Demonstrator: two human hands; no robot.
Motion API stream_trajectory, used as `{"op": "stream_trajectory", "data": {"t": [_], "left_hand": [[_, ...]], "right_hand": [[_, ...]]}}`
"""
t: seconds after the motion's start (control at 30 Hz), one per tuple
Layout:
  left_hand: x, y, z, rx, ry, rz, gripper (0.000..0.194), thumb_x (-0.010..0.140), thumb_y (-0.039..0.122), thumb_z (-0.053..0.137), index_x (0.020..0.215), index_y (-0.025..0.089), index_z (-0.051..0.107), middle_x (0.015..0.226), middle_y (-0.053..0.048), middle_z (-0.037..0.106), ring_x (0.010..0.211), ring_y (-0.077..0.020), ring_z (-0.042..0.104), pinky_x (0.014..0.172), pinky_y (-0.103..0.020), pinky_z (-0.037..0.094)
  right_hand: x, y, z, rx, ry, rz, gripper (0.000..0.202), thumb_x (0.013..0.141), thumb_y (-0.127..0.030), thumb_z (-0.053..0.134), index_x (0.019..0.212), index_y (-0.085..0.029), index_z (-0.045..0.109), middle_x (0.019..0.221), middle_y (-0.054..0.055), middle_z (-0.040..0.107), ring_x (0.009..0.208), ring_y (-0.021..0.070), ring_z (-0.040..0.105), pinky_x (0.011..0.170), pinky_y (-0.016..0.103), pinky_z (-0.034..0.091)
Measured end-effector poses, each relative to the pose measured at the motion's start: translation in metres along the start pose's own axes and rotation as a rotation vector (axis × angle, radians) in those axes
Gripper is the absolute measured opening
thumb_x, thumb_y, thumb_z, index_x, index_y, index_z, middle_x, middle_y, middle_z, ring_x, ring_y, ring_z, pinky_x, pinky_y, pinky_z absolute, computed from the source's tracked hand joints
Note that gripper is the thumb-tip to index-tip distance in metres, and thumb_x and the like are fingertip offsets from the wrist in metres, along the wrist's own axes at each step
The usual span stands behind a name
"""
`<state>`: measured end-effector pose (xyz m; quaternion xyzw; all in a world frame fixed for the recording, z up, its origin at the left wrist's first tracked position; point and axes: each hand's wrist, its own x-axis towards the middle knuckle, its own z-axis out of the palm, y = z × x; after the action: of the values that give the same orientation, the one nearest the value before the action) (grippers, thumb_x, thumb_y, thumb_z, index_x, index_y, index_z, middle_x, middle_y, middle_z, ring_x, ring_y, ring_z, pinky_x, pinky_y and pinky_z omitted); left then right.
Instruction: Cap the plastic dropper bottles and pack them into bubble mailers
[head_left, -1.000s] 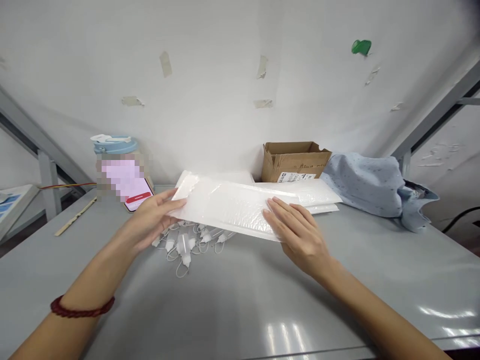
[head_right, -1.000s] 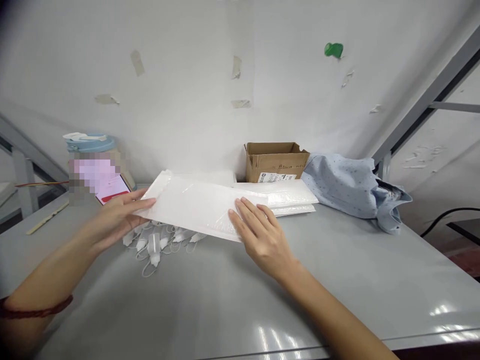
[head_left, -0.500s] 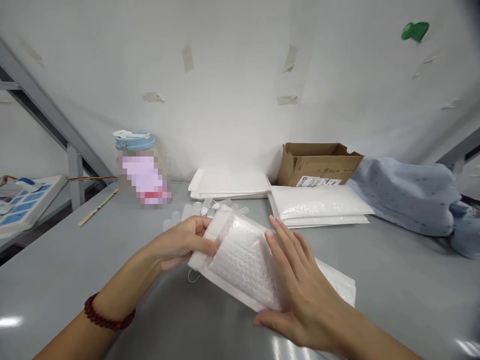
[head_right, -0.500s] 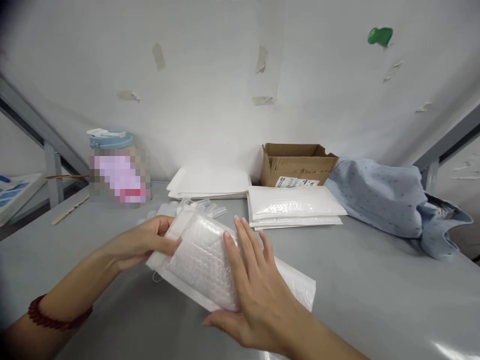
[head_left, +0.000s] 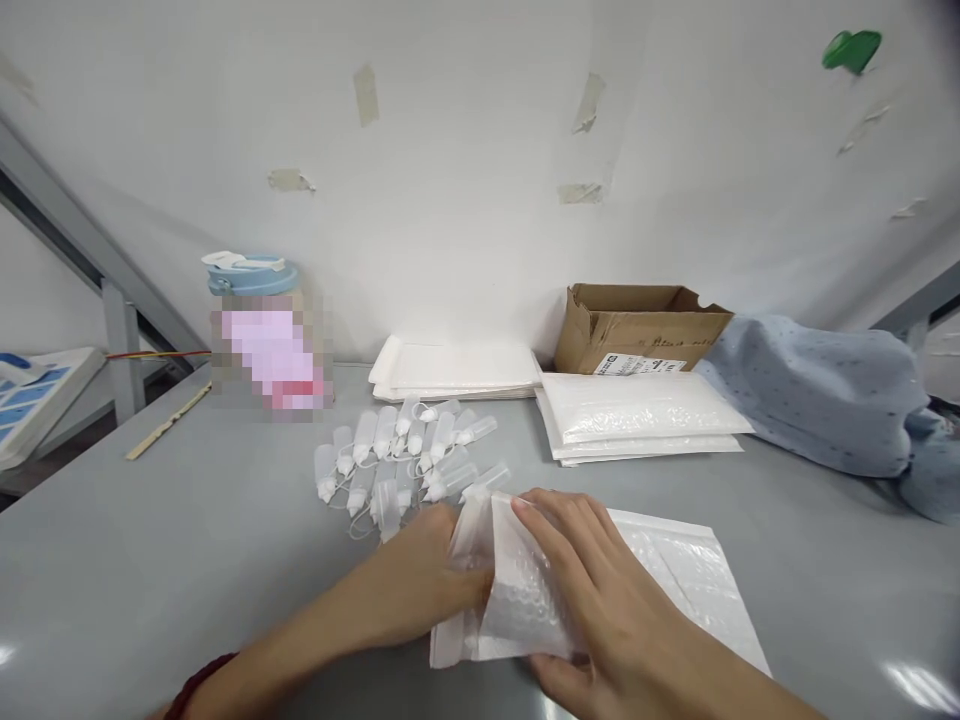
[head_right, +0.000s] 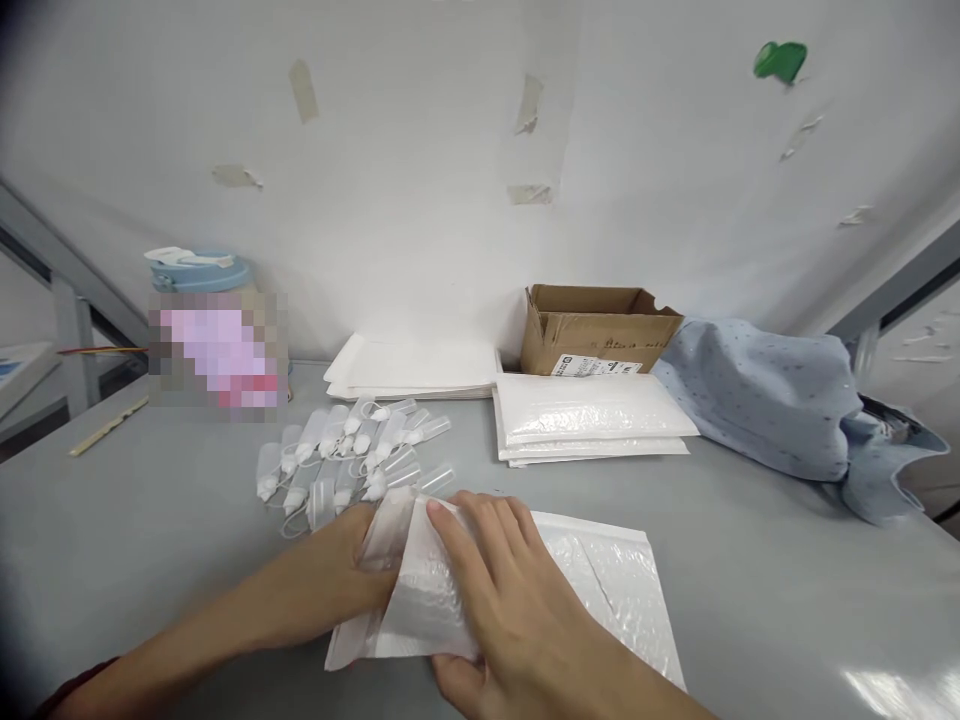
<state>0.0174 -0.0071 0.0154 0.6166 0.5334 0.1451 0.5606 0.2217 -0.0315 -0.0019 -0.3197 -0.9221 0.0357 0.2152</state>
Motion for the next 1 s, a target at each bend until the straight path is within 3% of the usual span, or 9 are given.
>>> {"op": "stream_trajectory", "data": {"t": [0.13, 0.23, 0.53, 0.67, 0.87, 1.0], "left_hand": [[0.0, -0.003, 0.003, 0.001, -0.043, -0.055, 0.013, 0.069, 0.026, 0.056, 0.06, 0.021, 0.048, 0.052, 0.004, 0.052, 0.046, -0.0128, 0.05, 0.036, -0.019, 0.035], [0.0, -0.001, 0.005, 0.005, -0.02, -0.05, 0.01, 0.067, 0.023, 0.052, 0.059, 0.019, 0.046, 0.049, 0.005, 0.05, 0.04, -0.0104, 0.048, 0.032, -0.017, 0.031], [0.0, -0.001, 0.007, 0.035, -0.081, -0.019, 0.017, 0.071, 0.023, 0.044, 0.056, 0.017, 0.049, 0.046, 0.003, 0.052, 0.036, -0.009, 0.046, 0.032, -0.016, 0.032], [0.002, -0.002, 0.007, 0.046, -0.076, 0.022, 0.014, 0.068, 0.018, 0.043, 0.054, 0.018, 0.042, 0.045, 0.006, 0.043, 0.037, -0.0079, 0.041, 0.035, -0.017, 0.028], [0.004, -0.004, 0.012, 0.195, -0.005, 0.198, 0.019, 0.072, 0.014, 0.04, 0.055, 0.017, 0.031, 0.055, 0.006, 0.029, 0.052, -0.0078, 0.025, 0.045, -0.021, 0.021], [0.007, -0.006, 0.012, 0.303, 0.049, 0.192, 0.029, 0.081, 0.022, 0.04, 0.056, 0.018, 0.027, 0.055, 0.006, 0.029, 0.052, -0.0085, 0.025, 0.048, -0.023, 0.021]], "right_hand": [[-0.001, 0.0, -0.001, 0.022, 0.071, 0.006, 0.077, 0.067, -0.015, 0.057, 0.137, -0.006, 0.025, 0.12, 0.019, 0.05, 0.107, 0.0291, 0.048, 0.086, 0.042, 0.047], [-0.003, 0.002, -0.004, 0.049, 0.06, 0.028, 0.073, 0.073, -0.016, 0.057, 0.137, -0.009, 0.024, 0.118, 0.016, 0.052, 0.105, 0.0265, 0.05, 0.084, 0.038, 0.048], [-0.004, 0.005, -0.005, 0.095, -0.026, 0.081, 0.069, 0.076, -0.018, 0.056, 0.137, -0.013, 0.025, 0.122, 0.015, 0.049, 0.109, 0.0279, 0.048, 0.088, 0.041, 0.047], [-0.002, 0.005, -0.006, 0.093, -0.068, 0.089, 0.071, 0.074, -0.017, 0.058, 0.137, -0.014, 0.024, 0.122, 0.015, 0.049, 0.108, 0.0276, 0.047, 0.088, 0.041, 0.046], [-0.004, 0.005, 0.001, -0.077, -0.164, 0.134, 0.074, 0.075, -0.022, 0.058, 0.139, -0.009, 0.024, 0.123, 0.02, 0.047, 0.109, 0.0363, 0.043, 0.088, 0.053, 0.041], [-0.005, 0.006, 0.001, -0.099, -0.169, 0.164, 0.073, 0.07, -0.015, 0.053, 0.138, -0.007, 0.028, 0.116, 0.018, 0.05, 0.104, 0.0341, 0.044, 0.088, 0.053, 0.04]]}}
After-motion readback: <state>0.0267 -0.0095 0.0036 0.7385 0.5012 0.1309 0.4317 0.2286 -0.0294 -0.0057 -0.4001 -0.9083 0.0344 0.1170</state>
